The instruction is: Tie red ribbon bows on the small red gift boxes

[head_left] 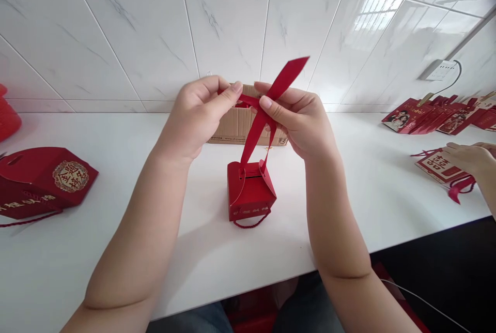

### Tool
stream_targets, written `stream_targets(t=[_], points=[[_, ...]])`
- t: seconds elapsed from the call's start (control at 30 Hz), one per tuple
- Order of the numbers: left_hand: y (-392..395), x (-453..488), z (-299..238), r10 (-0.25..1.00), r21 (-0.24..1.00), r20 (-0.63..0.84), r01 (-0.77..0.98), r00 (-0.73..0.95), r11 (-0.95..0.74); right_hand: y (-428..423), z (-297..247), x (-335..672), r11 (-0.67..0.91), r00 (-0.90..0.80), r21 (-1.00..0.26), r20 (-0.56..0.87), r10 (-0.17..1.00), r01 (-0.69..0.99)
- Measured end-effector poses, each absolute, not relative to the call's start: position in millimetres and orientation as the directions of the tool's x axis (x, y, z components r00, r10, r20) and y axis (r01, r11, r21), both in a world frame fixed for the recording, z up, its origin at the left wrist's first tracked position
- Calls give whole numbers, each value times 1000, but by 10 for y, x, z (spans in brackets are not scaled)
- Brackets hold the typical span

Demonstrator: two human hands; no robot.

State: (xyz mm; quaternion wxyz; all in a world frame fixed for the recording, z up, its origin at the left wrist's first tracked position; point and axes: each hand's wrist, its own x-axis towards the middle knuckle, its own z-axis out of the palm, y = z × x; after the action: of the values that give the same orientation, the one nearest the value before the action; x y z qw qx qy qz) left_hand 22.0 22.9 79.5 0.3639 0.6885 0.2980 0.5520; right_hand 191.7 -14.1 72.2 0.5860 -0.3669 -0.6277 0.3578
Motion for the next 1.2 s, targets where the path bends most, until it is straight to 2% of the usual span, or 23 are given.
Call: stream_targets(t=[0.17,0.37,0.53,0.63,0.73,0.83,0.93,1.0,1.1,1.2], points=[[38,207,885,695,711,695,-32,184,-702,-121,716,1950,458,-34,-879,458,888,134],[-62,229,908,615,592,757,170,219,-788,-111,700,1959,413,-58,-881,412,910,230],[-86,205,903,588,540,770,237,247,-807,-115,710,1948,355,-81,-901,346,935,249],[-96,167,892,580,516,713,266,394,-814,-120,728,1951,355,-106,-916,341,934,187],[-65,150,850,599,516,465,350,651,-782,-113,736,1968,332,-122,-932,316,941,144],[15,162,785,646,568,264,426,716,-704,-102,735,1996,309,-109,-944,297,949,119],[81,150,761,674,629,248,413,696,-658,-101,739,2028,306,-114,-945,293,949,113],[87,110,791,662,627,256,400,704,-668,-104,744,2049,300,-138,-947,284,949,112],[48,38,880,690,532,269,493,672,-688,-108,747,2070,299,-156,-951,284,946,82],[4,13,948,761,472,359,599,540,-647,-109,747,2077,308,-165,-950,296,941,52]])
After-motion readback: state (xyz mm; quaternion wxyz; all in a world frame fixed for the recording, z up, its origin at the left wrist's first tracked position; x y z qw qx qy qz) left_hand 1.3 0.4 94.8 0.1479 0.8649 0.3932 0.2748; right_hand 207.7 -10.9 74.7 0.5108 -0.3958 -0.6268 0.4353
